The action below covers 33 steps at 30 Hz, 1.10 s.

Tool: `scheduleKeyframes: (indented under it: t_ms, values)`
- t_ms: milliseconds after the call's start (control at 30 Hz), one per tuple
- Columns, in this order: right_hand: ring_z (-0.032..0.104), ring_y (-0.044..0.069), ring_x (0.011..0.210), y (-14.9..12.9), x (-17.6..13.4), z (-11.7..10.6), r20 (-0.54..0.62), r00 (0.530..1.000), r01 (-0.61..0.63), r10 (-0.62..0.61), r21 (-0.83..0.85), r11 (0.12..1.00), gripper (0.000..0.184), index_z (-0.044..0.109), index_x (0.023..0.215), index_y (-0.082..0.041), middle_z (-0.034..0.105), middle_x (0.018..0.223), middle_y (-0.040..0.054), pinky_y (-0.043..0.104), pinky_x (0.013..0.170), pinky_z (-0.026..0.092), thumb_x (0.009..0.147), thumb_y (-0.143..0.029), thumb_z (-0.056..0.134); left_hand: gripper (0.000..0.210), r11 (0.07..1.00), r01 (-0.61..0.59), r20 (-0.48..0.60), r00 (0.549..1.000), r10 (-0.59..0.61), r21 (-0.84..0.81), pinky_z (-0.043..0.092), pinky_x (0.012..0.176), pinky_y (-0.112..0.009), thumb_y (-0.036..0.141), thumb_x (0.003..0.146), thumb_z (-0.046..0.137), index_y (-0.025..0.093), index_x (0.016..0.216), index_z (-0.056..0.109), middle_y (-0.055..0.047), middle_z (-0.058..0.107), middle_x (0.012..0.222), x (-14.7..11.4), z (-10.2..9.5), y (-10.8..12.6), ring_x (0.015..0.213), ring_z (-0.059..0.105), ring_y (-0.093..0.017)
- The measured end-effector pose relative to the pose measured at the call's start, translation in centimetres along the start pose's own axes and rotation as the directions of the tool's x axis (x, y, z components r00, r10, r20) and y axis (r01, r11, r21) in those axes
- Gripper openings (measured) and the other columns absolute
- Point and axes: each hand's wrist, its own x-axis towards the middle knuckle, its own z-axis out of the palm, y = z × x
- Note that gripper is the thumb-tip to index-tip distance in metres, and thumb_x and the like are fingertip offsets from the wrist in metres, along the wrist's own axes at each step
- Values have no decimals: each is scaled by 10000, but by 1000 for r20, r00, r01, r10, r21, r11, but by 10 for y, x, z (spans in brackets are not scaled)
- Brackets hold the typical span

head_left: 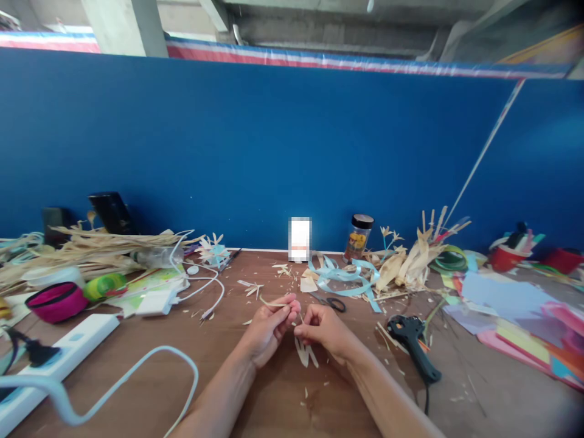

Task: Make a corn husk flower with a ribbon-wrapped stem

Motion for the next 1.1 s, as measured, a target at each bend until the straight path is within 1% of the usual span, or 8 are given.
scheduleKeyframes:
  t_ms: [133,233,333,433,533,767,1000,1100]
  values:
    - [568,89,536,-7,-1,0,7,999,-36,36,7,999,361,532,710,-133,626,655,25,196,496,445,682,-491,575,215,999,-17,-89,996,14,-38,511,649,-137,67,727,579,81,941,598,-95,653,815,4,-3,-1,682,615,-83]
    - [548,75,519,-11,-3,0,69,997,-25,28,-42,999,382,595,778,-127,616,650,24,175,477,428,712,-498,538,174,1000,0,-122,993,-2,-20,498,516,-108,107,716,603,98,890,611,-88,650,834,3,-1,-1,562,577,-47]
    - [519,63,487,-11,-4,0,109,994,-8,20,-116,993,364,630,760,-118,614,639,30,156,434,400,717,-469,546,158,999,-6,-110,994,10,35,398,379,-69,163,686,644,97,829,629,-83,642,859,1,1,-1,431,466,11]
    - [497,57,460,-9,-4,-1,92,996,-7,19,-126,992,327,627,738,-119,628,655,37,157,417,393,698,-439,575,167,996,-13,-102,995,22,91,290,328,-69,220,655,674,81,741,641,-27,611,632,0,2,-1,361,356,29]
    - [484,53,447,-7,-3,-2,78,996,-27,34,-97,995,294,612,704,-117,632,652,35,159,416,388,662,-408,614,186,993,7,-98,995,4,114,260,338,-88,251,621,698,86,670,627,41,486,429,0,0,-2,338,324,16]
    - [458,51,418,-4,-2,0,64,998,-14,19,-84,996,237,553,619,-122,578,535,-6,154,395,349,606,-325,676,265,995,-21,-94,995,31,100,300,367,-101,197,581,722,117,532,474,15,589,591,-1,0,-5,373,392,12]
    - [431,50,377,-1,-2,1,83,996,-20,25,-63,998,291,501,619,-140,527,470,-43,160,370,341,565,-338,707,220,998,25,-32,999,-24,49,441,498,-122,186,585,724,133,652,522,10,598,616,-3,1,-2,506,541,-40]
    - [449,56,389,-1,0,0,41,999,-29,30,-19,999,310,491,623,-143,531,472,-40,165,378,357,570,-365,701,285,999,6,-20,1000,-5,40,486,630,-169,119,572,728,124,813,576,-48,651,768,-4,4,1,676,606,-97]
